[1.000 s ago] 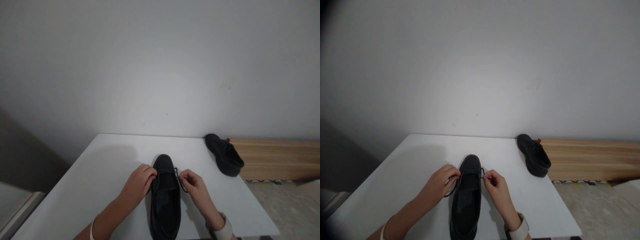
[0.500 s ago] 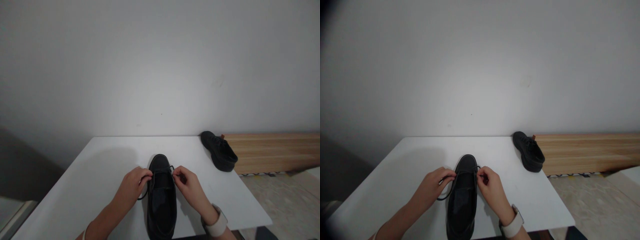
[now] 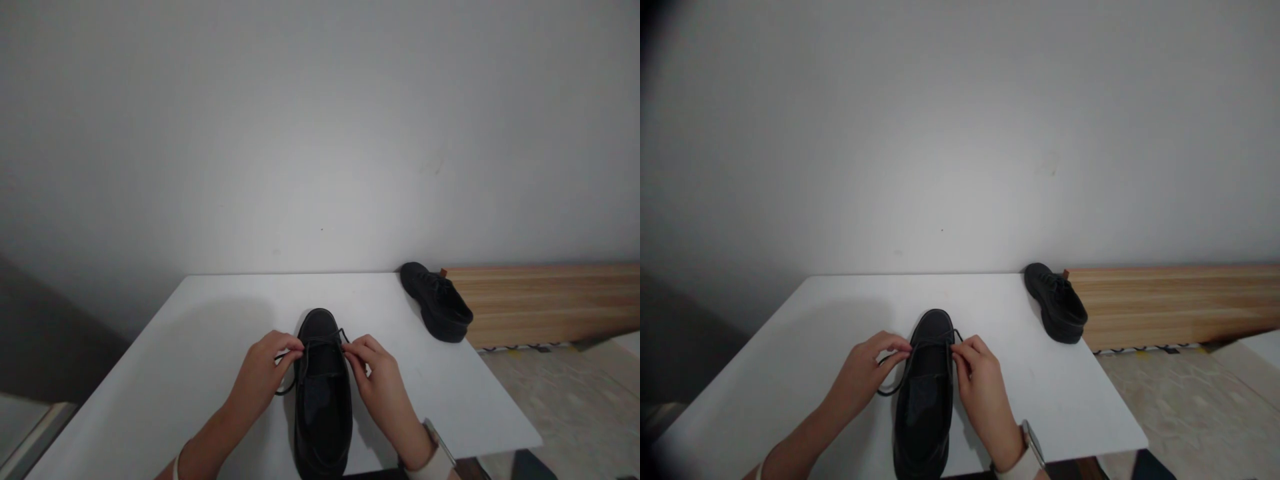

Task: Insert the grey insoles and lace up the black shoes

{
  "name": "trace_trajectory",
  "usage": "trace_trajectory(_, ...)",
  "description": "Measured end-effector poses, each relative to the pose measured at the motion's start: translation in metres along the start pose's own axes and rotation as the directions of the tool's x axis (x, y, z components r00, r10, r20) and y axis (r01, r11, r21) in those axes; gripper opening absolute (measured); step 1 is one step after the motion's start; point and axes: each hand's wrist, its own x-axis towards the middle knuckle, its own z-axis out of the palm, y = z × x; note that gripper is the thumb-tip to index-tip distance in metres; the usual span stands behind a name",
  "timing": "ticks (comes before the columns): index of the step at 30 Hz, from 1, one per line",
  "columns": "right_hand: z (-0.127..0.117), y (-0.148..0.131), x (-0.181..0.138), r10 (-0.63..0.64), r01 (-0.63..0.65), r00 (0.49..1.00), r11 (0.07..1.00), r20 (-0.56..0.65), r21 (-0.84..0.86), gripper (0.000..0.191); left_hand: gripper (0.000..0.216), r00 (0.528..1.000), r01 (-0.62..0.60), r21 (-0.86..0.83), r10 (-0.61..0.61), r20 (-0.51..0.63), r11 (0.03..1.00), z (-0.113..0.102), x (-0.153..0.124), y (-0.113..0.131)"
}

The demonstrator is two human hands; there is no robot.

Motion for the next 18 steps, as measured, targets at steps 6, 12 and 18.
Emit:
trace_trajectory(6,-0.004,-0.016,-0.002,0.002,0.009,0.995,0.995,0.102,-0.102,0.025,0.019,0.999,-0.035,0.029,0.034,0.022,0.999,-0.001,-0.003,0.005)
trace_trajectory(12,-0.001,-0.029,0.002,-0.008,0.071,0.985,0.928,0.172,-0.367,0.036,0.016,0.992,-0.090,0.096,0.081,0.093,0.991,-0.008,0.002,0.029)
trace_trajectory(18,0.008,-0.044,0.010,-0.006,0.183,0.966,0.724,0.260,-0.664,0.043,0.020,0.927,-0.148,0.433,-0.028,0.373,0.889,-0.006,0.015,0.056)
